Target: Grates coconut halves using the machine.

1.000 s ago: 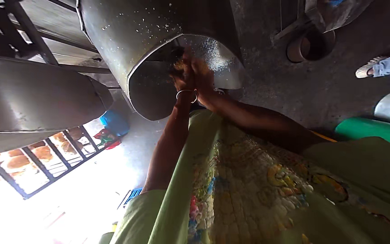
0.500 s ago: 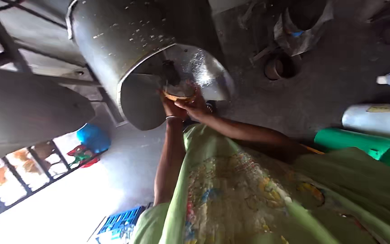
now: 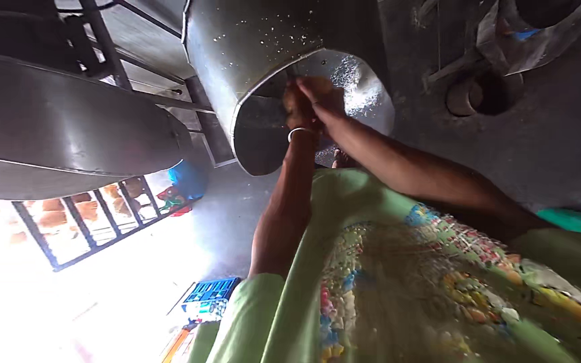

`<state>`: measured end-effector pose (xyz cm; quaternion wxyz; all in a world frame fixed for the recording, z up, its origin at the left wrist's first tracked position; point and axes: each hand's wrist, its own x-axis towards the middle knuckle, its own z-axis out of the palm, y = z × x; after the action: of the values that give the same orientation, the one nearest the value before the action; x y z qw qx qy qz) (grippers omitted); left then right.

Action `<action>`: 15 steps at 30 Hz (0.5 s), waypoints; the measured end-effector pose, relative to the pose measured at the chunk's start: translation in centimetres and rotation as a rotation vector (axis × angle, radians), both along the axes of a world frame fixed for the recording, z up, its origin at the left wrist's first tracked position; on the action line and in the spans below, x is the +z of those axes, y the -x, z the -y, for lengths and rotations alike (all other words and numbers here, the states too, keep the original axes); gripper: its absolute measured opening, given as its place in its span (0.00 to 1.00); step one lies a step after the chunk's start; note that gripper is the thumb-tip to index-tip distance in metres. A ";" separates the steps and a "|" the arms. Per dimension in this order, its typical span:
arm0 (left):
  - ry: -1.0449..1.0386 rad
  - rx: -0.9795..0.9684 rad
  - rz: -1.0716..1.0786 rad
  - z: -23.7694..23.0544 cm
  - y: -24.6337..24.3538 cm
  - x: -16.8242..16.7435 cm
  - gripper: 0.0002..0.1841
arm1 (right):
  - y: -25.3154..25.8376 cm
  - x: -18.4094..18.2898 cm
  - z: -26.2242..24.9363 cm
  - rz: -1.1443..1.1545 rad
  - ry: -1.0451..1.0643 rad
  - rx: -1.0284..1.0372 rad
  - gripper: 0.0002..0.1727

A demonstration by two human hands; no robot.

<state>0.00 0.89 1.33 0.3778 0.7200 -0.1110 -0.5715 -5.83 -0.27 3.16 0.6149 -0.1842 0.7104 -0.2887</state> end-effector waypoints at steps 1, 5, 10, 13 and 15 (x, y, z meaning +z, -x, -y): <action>-0.049 -0.010 0.067 0.3 0.6 0.2 0.38 | 0.2 -0.7 0.7 -0.006 -0.032 -0.002 0.59; -0.196 0.150 0.138 0.5 2.4 0.0 0.43 | 0.7 -2.3 1.4 -0.091 -0.045 -0.002 0.64; -0.193 0.081 0.164 -0.4 2.0 -0.7 0.44 | 0.5 -3.7 0.3 -0.217 -0.005 0.018 0.69; -0.107 0.035 0.185 -0.7 1.7 -2.1 0.42 | 0.1 -2.6 -0.2 -0.259 0.031 0.032 0.72; 0.048 0.036 0.083 -1.5 1.2 -3.4 0.40 | -0.2 -1.5 -1.0 -0.251 0.068 0.024 0.68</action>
<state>-1.19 2.42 -2.11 0.4001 0.7356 -0.1273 -0.5316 -5.64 0.78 1.66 0.5179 -0.2484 0.7692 -0.2799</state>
